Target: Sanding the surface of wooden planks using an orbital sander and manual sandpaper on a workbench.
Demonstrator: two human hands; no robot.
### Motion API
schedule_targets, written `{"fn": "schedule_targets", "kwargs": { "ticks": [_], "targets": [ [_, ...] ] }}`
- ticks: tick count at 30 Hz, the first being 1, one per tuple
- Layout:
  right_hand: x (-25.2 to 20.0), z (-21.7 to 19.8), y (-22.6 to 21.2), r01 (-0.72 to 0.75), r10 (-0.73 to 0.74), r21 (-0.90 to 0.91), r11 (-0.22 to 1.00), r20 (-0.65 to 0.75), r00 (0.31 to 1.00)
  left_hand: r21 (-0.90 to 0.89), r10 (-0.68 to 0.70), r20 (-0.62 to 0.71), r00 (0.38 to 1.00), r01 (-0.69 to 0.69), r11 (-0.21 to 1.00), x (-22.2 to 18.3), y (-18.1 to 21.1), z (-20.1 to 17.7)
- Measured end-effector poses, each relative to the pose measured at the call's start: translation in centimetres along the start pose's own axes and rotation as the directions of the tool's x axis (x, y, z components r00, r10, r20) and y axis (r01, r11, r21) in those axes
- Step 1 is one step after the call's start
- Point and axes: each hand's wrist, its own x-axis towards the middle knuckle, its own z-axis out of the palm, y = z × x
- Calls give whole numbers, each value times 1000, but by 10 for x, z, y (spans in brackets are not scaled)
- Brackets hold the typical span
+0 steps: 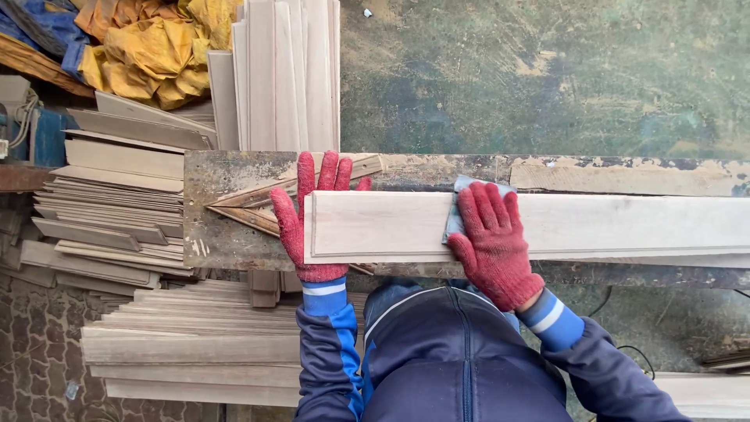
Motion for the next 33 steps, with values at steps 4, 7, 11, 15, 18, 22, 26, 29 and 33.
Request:
{"fn": "schedule_targets", "kwargs": {
  "ticks": [4,7,11,15,18,22,26,29,33],
  "targets": [
    [16,21,-46,69,-63,106,992,-57,996,5,11,20,1000,-11,1000,-1,-1,1],
    [59,12,-125,281,-258,246,927,-124,958,45,4,72,997,-7,999,-4,0,5],
    [103,8,-163,380,-336,269,885,-195,921,-72,9,31,999,-7,997,-4,6,11],
    [78,16,-107,219,-194,246,944,-122,973,-49,-7,22,1000,8,999,1,4,-2],
    [35,15,-24,57,-52,89,994,-64,997,-57,-12,53,999,15,998,0,2,-8],
    [15,14,-8,10,-9,13,1000,-61,998,-48,-6,11,1000,6,999,-4,1,-4],
    [59,10,-66,69,-58,170,983,-65,996,-32,16,13,1000,-15,999,-4,2,5],
    [66,0,-73,134,-121,219,966,-74,990,10,12,-18,1000,-12,1000,-10,5,20],
    [33,-13,3,30,-23,142,989,-52,998,65,62,14,998,-63,996,-14,5,42]
  ]
}}
